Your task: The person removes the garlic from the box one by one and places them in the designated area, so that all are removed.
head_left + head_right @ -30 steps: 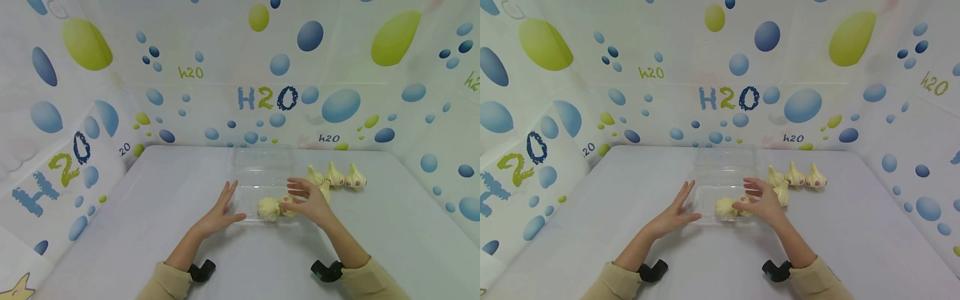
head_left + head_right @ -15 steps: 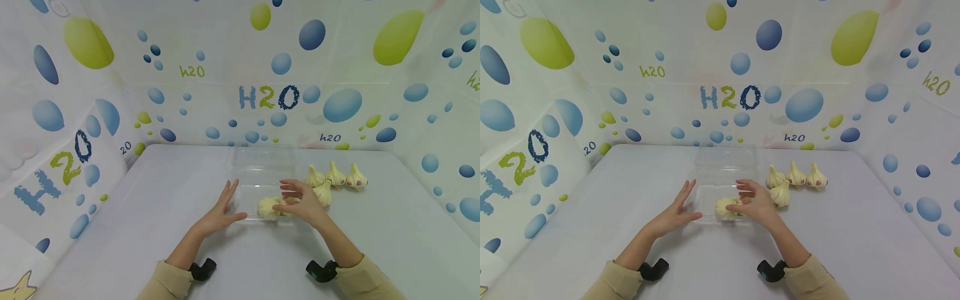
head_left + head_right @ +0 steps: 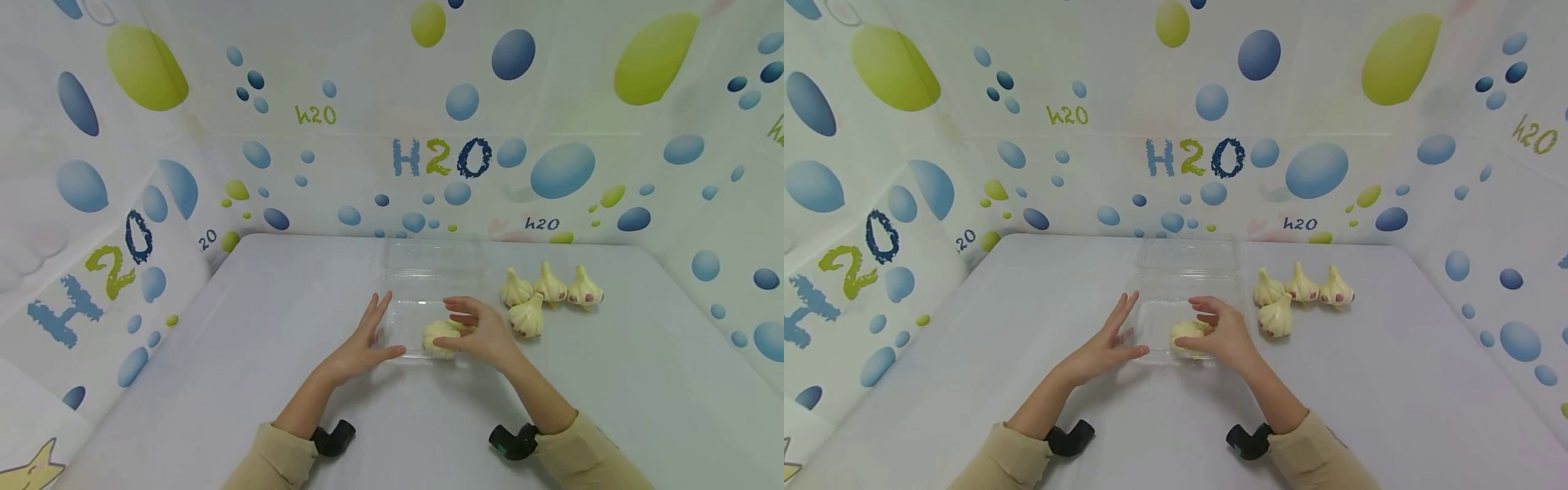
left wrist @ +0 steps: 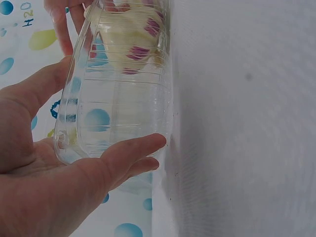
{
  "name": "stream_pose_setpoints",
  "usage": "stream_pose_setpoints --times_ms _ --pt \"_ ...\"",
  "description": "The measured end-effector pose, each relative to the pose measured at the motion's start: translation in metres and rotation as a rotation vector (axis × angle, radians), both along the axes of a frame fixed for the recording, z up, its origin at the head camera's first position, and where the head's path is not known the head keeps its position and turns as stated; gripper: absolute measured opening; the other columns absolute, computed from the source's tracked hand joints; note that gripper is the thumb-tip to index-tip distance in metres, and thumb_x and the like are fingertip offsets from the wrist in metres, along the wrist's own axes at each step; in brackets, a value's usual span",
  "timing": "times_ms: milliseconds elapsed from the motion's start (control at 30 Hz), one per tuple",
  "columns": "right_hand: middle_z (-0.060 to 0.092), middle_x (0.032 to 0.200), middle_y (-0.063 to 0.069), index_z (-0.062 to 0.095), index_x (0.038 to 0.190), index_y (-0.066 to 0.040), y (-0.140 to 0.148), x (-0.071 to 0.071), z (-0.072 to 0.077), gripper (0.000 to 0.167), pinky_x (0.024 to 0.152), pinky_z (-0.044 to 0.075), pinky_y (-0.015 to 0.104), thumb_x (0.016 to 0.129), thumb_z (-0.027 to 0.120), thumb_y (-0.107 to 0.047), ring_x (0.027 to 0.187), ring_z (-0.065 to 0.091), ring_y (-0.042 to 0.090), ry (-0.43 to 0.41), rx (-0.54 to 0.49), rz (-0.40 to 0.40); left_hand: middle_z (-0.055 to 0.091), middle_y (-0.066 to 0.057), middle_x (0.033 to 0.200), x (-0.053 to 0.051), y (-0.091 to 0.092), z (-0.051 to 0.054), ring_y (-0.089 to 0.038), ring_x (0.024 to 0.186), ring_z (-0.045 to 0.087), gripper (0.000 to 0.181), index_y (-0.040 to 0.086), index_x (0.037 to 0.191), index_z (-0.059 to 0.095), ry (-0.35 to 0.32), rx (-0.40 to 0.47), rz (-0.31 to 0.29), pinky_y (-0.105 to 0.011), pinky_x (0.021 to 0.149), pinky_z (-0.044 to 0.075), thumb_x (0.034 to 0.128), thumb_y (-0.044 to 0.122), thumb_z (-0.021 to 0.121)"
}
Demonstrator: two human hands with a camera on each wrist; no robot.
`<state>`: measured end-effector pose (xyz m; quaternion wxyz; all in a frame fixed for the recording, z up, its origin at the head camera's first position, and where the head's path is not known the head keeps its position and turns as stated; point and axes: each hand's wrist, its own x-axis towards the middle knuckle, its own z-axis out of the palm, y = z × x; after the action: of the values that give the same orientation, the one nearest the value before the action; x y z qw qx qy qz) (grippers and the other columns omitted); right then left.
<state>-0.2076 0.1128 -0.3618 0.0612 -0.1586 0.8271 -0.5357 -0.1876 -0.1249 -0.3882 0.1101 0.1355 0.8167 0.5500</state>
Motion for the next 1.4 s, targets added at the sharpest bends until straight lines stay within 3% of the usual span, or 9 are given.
stream_pose_setpoints --times_ms 200,600,867,1167,1400 --pt "0.055 0.122 0.021 0.055 0.12 -0.003 -0.005 -0.003 -0.006 0.06 0.088 0.046 0.043 0.067 0.082 -0.014 0.11 0.054 0.036 0.038 0.007 0.023 -0.017 -0.005 0.151 0.0 0.001 0.0 -0.033 0.138 0.003 0.091 0.031 0.148 0.005 0.001 0.003 0.0 -0.051 0.106 0.018 0.0836 0.016 0.068" --pt "0.062 0.111 0.018 0.059 0.116 -0.002 -0.014 -0.013 -0.013 0.057 0.087 0.047 0.043 0.065 0.082 -0.008 0.104 0.056 0.03 0.124 0.103 0.022 -0.017 -0.005 0.151 0.0 0.0 0.0 -0.033 0.137 0.005 0.091 0.032 0.148 0.005 -0.003 0.0 -0.001 -0.051 0.106 0.017 0.0838 0.018 0.068" --pt "0.062 0.113 0.016 0.058 0.118 -0.001 -0.017 -0.016 -0.014 0.059 0.089 0.044 0.045 0.065 0.081 -0.003 0.106 0.056 0.031 0.063 0.125 0.028 -0.016 -0.005 0.151 -0.001 0.0 -0.002 -0.031 0.138 0.002 0.091 0.031 0.148 0.005 0.001 0.001 0.002 -0.051 0.106 0.019 0.0831 0.016 0.068" --pt "0.062 0.113 0.014 0.056 0.121 -0.004 -0.019 -0.017 -0.013 0.062 0.089 0.043 0.045 0.065 0.082 -0.01 0.106 0.055 0.029 -0.024 0.199 0.016 -0.016 -0.006 0.151 -0.002 0.0 -0.001 -0.03 0.138 0.0 0.093 0.031 0.148 0.005 0.002 -0.002 0.004 -0.051 0.106 0.019 0.0821 0.016 0.069" --pt "0.064 0.109 0.01 0.057 0.12 -0.005 -0.019 -0.018 -0.013 0.062 0.085 0.045 0.042 0.064 0.083 -0.016 0.101 0.057 0.026 -0.045 0.259 -0.016 -0.016 -0.006 0.151 0.001 0.0 0.002 -0.033 0.138 0.001 0.091 0.031 0.148 0.006 0.004 0.006 0.0 -0.051 0.106 0.018 0.0827 0.02 0.069"
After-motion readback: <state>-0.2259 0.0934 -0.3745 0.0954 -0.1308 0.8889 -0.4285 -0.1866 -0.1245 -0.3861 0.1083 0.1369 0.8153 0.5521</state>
